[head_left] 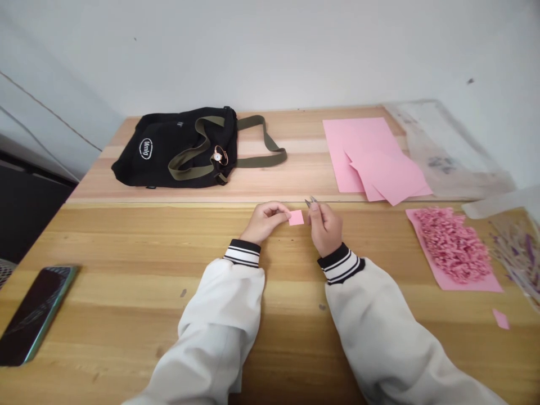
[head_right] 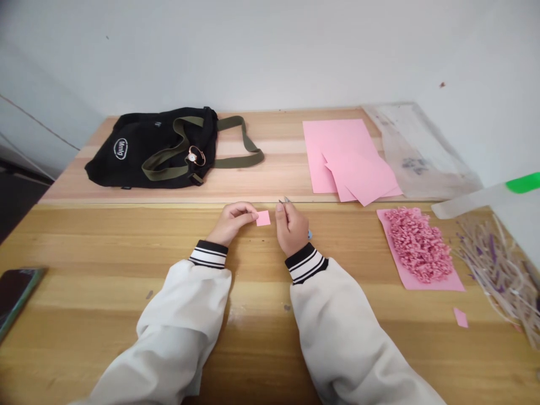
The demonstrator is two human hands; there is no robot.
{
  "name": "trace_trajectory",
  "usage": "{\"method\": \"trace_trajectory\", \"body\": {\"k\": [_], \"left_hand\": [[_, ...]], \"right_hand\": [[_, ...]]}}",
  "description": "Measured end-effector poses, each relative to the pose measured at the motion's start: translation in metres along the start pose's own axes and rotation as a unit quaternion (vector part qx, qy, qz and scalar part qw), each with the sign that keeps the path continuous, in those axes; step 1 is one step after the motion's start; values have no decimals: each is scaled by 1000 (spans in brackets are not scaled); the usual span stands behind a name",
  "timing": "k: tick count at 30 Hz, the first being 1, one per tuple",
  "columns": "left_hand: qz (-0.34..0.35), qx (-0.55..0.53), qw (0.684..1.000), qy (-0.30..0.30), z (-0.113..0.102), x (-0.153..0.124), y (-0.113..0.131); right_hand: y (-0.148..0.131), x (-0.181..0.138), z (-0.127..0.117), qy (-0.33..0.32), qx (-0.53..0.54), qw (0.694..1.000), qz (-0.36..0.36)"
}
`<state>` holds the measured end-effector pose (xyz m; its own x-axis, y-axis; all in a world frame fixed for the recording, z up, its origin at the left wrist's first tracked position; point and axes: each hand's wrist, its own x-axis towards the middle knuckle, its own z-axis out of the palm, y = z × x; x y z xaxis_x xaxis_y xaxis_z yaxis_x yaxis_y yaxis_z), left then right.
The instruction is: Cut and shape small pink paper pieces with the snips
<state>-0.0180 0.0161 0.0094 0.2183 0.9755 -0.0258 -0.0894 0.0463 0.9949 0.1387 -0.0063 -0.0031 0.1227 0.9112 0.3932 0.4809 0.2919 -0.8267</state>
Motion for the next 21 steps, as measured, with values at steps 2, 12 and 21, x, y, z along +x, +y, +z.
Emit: {"method": "trace_trajectory", "body": {"k": [2, 12, 21], "left_hand": [[-1, -2, 1000, -2, 0, 0, 0], [4, 17, 999, -41, 1, 0, -5], [23, 22, 999, -25, 3, 3, -6]], "right_hand": [[-1, 0, -1, -51, 30, 998, -16], [-3, 2, -2, -199, 57, 978, -6], [2, 0, 0, -168, 66, 984, 5]]}}
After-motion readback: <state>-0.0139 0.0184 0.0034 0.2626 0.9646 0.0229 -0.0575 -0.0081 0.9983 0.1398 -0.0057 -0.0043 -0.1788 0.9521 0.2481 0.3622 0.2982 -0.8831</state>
